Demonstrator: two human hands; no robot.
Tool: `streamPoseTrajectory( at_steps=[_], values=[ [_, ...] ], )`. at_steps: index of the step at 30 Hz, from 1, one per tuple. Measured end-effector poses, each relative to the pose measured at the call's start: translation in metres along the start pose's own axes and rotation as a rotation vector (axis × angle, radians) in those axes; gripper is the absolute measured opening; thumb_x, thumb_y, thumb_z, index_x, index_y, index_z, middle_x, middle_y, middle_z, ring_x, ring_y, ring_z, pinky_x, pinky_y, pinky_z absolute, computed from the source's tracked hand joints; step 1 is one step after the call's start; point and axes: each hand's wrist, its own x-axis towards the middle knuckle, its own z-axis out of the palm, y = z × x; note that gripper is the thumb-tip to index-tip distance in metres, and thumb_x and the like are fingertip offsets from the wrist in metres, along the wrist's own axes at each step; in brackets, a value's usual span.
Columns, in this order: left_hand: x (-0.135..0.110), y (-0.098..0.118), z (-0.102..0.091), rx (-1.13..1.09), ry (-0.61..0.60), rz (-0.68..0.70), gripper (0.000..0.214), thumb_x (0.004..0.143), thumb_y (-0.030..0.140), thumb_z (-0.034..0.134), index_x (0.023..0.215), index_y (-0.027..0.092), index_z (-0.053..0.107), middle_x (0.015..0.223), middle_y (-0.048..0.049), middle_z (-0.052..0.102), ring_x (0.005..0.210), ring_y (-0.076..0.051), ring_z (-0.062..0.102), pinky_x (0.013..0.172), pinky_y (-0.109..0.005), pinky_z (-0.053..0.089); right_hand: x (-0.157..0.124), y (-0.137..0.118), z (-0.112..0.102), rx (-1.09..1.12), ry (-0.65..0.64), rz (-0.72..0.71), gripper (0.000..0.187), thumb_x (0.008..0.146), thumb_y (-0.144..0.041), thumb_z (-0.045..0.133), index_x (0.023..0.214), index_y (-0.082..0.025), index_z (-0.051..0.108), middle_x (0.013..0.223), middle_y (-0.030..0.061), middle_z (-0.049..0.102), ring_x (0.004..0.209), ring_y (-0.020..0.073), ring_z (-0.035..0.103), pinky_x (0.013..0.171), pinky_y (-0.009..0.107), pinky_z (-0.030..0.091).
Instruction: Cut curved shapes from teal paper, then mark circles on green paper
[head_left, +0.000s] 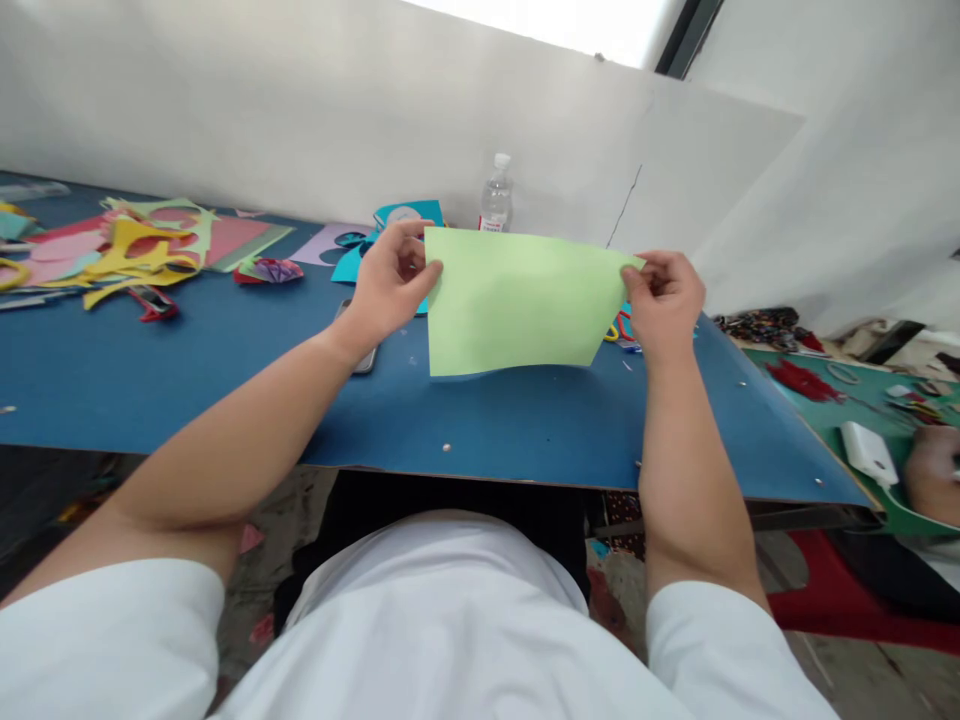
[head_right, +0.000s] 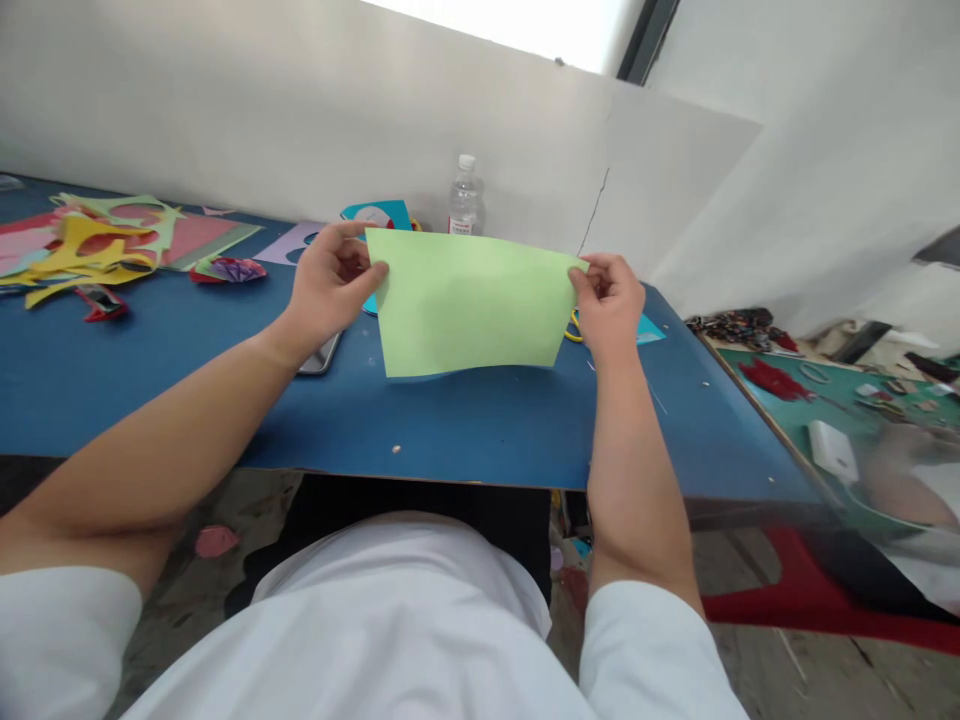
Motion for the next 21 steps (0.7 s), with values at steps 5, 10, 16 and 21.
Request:
streamPoseTrajectory(
  at_steps=[5, 10, 16, 21],
  values=[
    [-0.004, -0.009, 0.000, 0.035, 0.082, 0.100, 0.031, 0.105, 0.054, 0.071, 0.128, 0.033, 0.072, 0.114, -0.0085, 0.074, 0.107, -0.027, 0.076, 0.098, -0.045, 0.070, -0.001, 0.000, 0.002, 0.069, -0.055, 0.042, 0.073, 0.106, -0.087, 0.063, 0.148, -0.029, 0.074, 0.109, 0.0158, 0.072, 0.106, 0.0365, 0.077, 0.082, 0.050, 0.066],
    [0.000, -0.024, 0.002, -0.016, 0.127, 0.126, 0.030, 0.106, 0.056, 0.071, 0.124, 0.033, 0.068, 0.116, -0.0087, 0.072, 0.107, -0.027, 0.076, 0.096, -0.045, 0.070, -0.003, -0.003, 0.002, 0.099, -0.037, 0.031, 0.072, 0.105, -0.089, 0.064, 0.146, -0.030, 0.074, 0.104, 0.0136, 0.069, 0.100, 0.0340, 0.075, 0.079, 0.048, 0.065],
    [-0.006, -0.015, 0.006, -0.049, -0.039, 0.034, 0.058, 0.103, 0.064, 0.078, 0.147, 0.032, 0.056, 0.134, -0.0124, 0.071, 0.131, -0.034, 0.075, 0.104, -0.050, 0.070, -0.012, -0.023, 0.000, 0.005, -0.045, 0.027, 0.075, 0.105, -0.085, 0.068, 0.160, -0.033, 0.066, 0.107, 0.0124, 0.072, 0.097, 0.0320, 0.074, 0.080, 0.048, 0.065],
    [-0.013, -0.012, 0.016, 0.029, -0.032, 0.003, 0.070, 0.103, 0.053, 0.083, 0.159, 0.029, 0.048, 0.145, -0.0160, 0.072, 0.145, -0.038, 0.069, 0.120, -0.057, 0.064, -0.016, -0.035, -0.004, -0.091, -0.081, 0.048, 0.073, 0.107, -0.079, 0.069, 0.164, -0.033, 0.065, 0.107, 0.0139, 0.074, 0.105, 0.0368, 0.077, 0.089, 0.055, 0.068]
  ],
)
